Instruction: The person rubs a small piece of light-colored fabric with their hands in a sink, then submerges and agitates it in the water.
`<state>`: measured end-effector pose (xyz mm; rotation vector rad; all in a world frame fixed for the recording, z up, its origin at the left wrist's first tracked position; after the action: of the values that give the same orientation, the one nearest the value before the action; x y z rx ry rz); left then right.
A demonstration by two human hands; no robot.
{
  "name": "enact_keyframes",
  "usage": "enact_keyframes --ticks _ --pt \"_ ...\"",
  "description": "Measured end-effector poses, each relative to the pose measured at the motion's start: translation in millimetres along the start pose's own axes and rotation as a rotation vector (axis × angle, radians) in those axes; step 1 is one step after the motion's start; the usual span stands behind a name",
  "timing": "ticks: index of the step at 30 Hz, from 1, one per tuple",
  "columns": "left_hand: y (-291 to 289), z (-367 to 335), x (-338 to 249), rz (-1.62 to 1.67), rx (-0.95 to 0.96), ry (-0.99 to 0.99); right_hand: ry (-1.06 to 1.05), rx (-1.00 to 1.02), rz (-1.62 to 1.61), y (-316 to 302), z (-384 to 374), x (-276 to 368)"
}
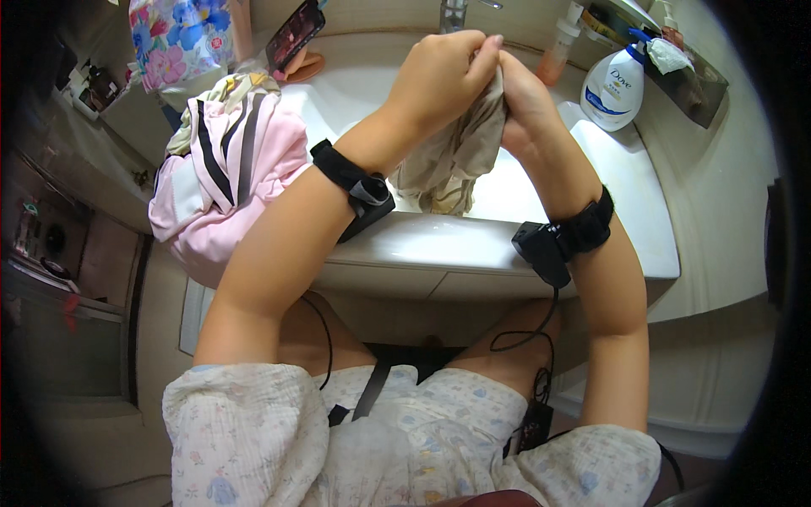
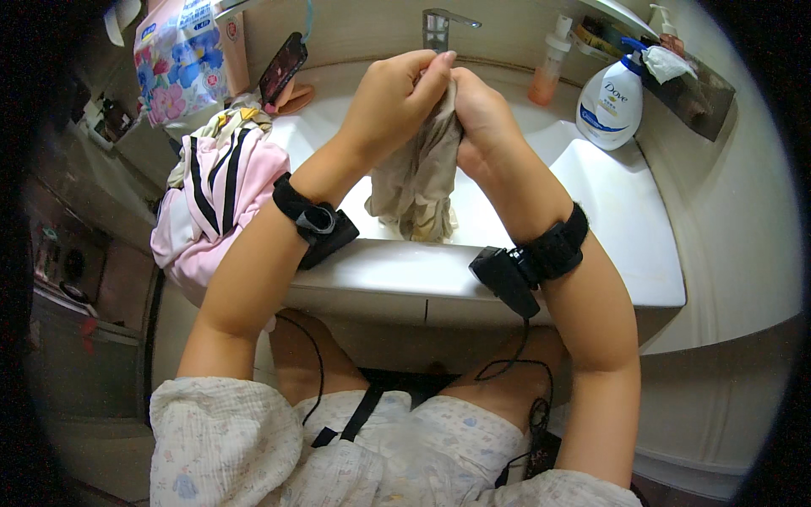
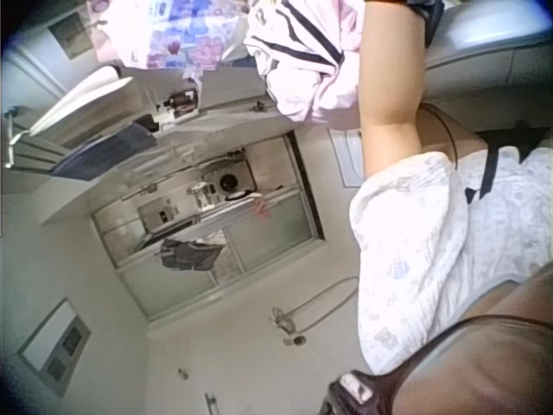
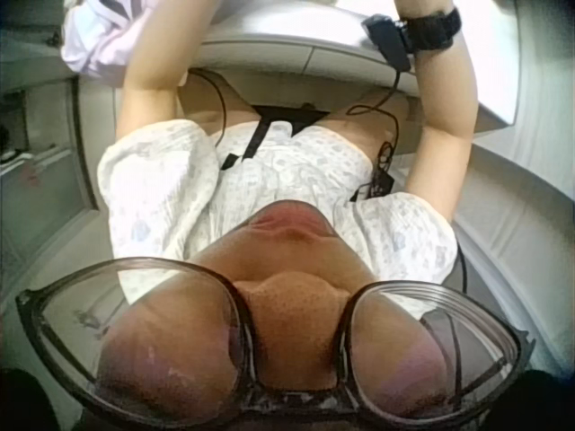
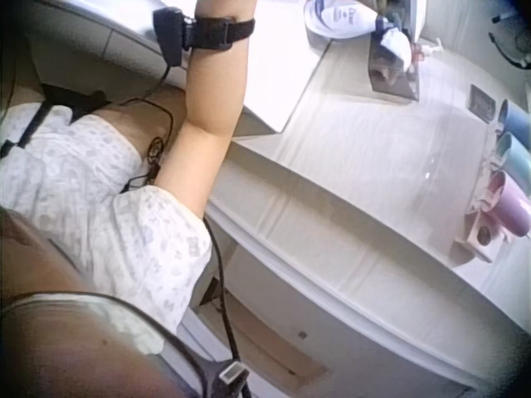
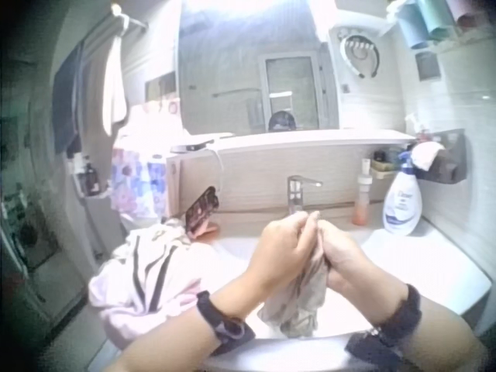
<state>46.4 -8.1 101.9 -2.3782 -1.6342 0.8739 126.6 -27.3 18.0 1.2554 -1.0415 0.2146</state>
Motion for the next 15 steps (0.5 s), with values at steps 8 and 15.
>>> enact_keyframes --ticks 8,15 --pt "-25.5 -0.8 45.7 -0.105 -0.170 -0.240 0.081 0.046 0.055 28.1 20.0 -8.6" --pt "1.7 3.7 13.5 0.000 0.016 -0.104 -0.016 0.038 -0.022 -4.0 -4.5 1.2"
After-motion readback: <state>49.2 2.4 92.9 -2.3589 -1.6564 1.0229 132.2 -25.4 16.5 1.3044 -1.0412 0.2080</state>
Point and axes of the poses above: each hand's wrist, its own z-axis away from the middle knuckle, its own y-axis out of the palm, x = y × z, the point moved 10 cm from there along -z, towards the middle knuckle, and after that the axes turned 7 degrees about -z, right-handed, at the moved point
